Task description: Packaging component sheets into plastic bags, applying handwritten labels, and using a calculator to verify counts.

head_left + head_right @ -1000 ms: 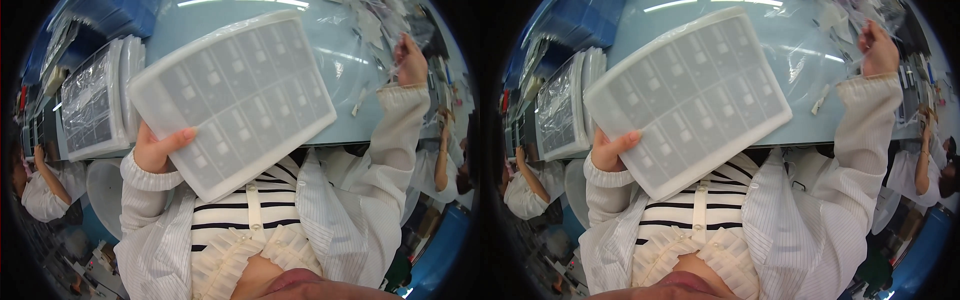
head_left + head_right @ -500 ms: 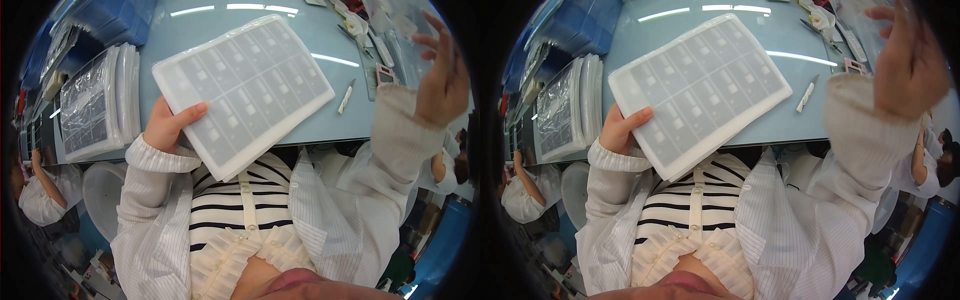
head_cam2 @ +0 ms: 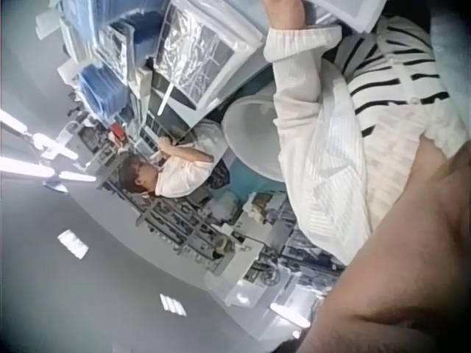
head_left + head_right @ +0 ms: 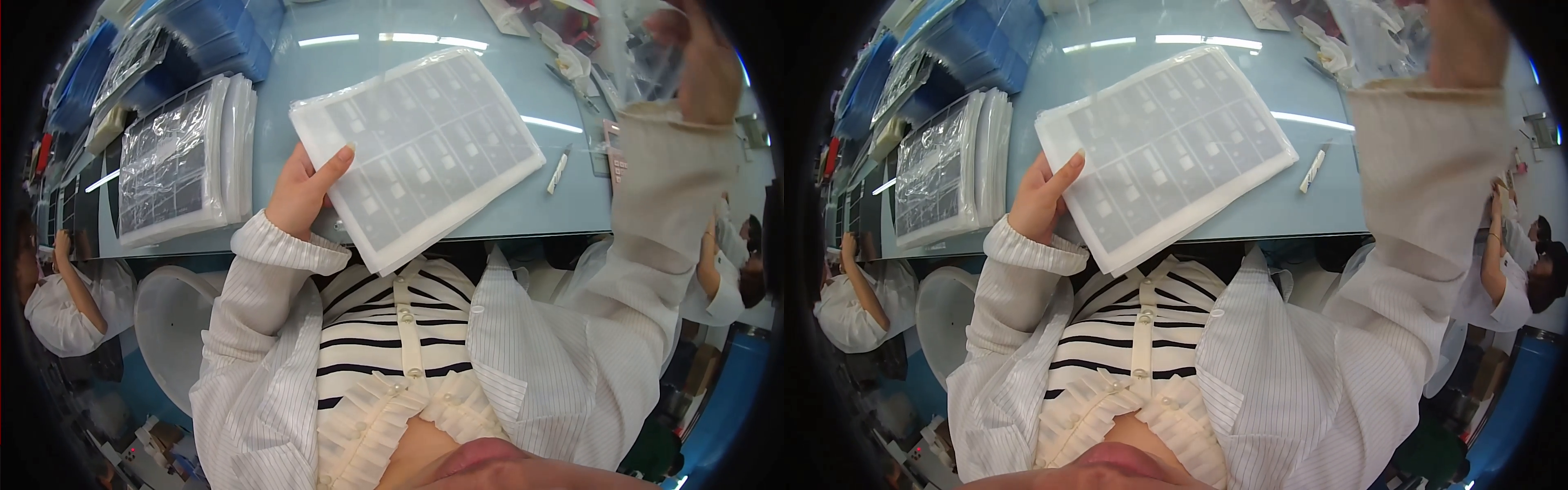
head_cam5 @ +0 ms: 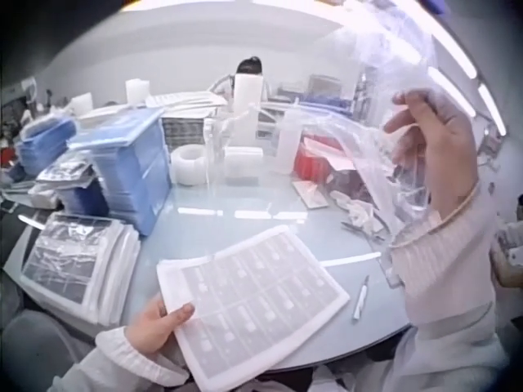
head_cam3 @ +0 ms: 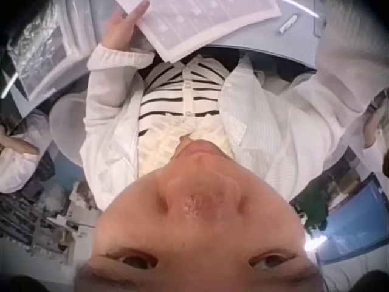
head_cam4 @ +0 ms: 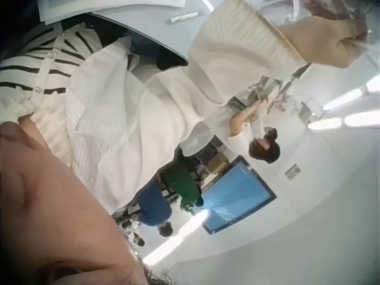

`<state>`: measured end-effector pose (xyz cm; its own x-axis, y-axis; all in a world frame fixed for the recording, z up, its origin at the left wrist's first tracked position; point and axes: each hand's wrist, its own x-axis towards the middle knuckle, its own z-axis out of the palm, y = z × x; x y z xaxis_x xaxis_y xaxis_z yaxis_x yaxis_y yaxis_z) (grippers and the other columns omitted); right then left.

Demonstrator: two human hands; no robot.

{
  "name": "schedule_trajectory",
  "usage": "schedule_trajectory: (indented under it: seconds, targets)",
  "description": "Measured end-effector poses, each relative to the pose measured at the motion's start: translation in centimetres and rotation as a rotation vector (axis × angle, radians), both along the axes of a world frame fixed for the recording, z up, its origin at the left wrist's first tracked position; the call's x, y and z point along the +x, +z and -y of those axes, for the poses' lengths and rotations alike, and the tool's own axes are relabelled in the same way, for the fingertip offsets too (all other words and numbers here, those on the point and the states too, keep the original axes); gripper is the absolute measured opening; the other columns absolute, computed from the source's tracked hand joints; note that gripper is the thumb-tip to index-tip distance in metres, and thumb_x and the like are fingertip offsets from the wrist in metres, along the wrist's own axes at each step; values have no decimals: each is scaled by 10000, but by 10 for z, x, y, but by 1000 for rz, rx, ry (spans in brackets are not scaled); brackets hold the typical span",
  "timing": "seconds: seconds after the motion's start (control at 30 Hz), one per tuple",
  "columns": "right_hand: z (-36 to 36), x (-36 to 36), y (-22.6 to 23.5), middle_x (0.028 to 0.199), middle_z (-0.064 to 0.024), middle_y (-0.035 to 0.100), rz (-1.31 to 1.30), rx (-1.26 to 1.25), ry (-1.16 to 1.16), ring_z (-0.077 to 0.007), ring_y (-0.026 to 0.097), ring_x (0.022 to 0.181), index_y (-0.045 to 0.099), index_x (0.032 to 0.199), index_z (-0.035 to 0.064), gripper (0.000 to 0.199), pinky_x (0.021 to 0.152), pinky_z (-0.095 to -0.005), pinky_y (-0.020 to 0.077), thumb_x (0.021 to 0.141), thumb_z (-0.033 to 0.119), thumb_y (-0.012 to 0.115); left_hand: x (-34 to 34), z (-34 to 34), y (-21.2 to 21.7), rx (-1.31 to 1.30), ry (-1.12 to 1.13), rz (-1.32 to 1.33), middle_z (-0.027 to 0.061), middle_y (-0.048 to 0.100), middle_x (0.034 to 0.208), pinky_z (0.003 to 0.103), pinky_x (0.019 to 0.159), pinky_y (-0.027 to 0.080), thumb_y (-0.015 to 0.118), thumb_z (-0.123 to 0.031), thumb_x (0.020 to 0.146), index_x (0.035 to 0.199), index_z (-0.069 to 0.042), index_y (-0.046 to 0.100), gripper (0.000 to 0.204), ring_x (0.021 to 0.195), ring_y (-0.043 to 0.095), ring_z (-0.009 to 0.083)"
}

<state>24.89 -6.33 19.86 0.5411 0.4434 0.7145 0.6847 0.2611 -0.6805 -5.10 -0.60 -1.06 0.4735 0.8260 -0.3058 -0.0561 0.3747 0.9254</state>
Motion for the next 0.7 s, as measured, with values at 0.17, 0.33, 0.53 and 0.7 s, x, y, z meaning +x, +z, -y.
schedule_trajectory:
  seconds: [0.17,0.33,0.53,0.7]
  targets:
    - [-13,25,-49,678,-56,645,-110,-13,352,-79,525,453,629,981,10,189,430,-194,389,976,185,558,-6,16,-4,439,25,-98,147,570,1198,269,754,526,713,-222,870,1451,32,269,774,1099,565,180]
    - [17,-8,-122,950,-144,713,435,-84,300,-201,686,833,617,1141,-5,284,796,-300,519,944,198,585,-13,16,2,1111,172,-460,235,400,1404,379,945,465,760,-166,800,1482,31,204,901,1213,508,314]
    - [37,-56,-182,1364,-224,496,904,-473,459,-363,522,1230,524,1298,4,609,1043,-444,397,844,376,687,10,-2,-1,829,78,-218,240,376,1445,438,1075,347,715,-73,784,1501,-21,202,884,1335,399,329]
    - [43,-38,-194,1470,-196,380,863,-567,439,-363,376,1350,432,1385,23,772,1102,-456,307,793,427,720,11,-1,2,879,20,-235,185,384,1468,425,1109,300,546,41,779,1500,-40,233,790,1370,368,298]
